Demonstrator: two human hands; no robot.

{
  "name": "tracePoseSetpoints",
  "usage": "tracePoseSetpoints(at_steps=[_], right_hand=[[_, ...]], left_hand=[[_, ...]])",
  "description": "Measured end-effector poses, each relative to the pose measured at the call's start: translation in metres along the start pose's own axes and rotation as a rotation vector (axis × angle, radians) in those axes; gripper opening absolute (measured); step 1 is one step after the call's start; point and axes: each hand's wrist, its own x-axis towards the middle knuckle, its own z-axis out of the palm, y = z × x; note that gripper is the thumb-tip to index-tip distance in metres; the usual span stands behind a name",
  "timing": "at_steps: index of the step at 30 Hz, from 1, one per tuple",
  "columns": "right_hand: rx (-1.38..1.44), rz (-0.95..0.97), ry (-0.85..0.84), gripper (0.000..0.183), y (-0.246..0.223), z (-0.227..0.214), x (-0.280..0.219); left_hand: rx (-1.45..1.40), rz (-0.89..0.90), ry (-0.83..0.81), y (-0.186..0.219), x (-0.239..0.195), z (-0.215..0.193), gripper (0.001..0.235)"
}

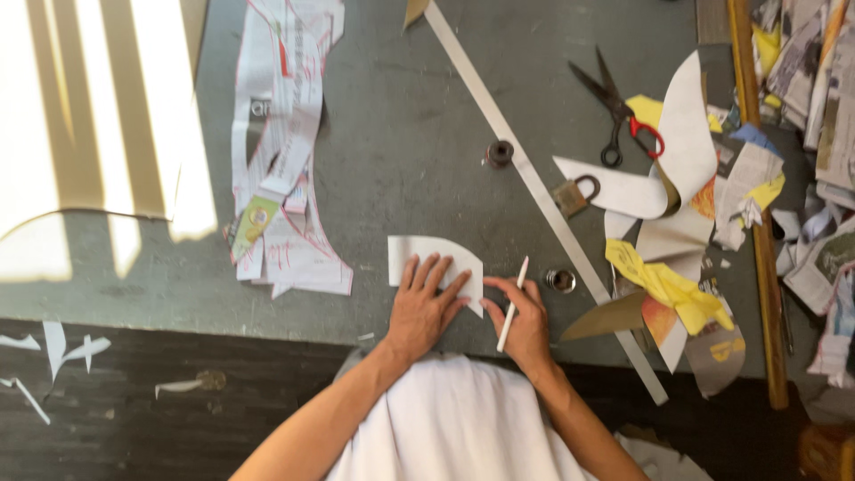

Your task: The person uses a ruler and pencil to mark a straight line on a large sheet of brown paper, then cuts along the line with scissors. They continue cutting curved shapes from the paper and a smaller white sheet, handling newspaper scraps and arranging cut pieces on the table.

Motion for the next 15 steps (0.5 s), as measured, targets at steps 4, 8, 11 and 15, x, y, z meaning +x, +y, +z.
tracePoseSetpoints(at_steps=[4,8,11,15], right_hand=[[0.020,0.000,-0.019,0.040,0.0033,-0.0029,-0.0043],[0.030,-0.017,-0.026,0.041,0.0031,-0.0023,-0.0036],[0.017,-0.027,-0.029,0.043,0.0021,-0.0030,-0.0020],[0.018,-0.008,-0.031,0.043,0.0023,-0.0037,-0.0017]], left_hand=[[0.020,0.001,-0.008,0.0014,-0.0050,0.0040,0.043],[0.032,0.016,-0.011,0.0005,-0.0081,0.0050,0.046],[0.037,0.011,-0.002,0.0006,-0.0083,0.0064,0.047],[0.060,0.026,-0.001,-0.0010,-0.0092,0.0093,0.049]])
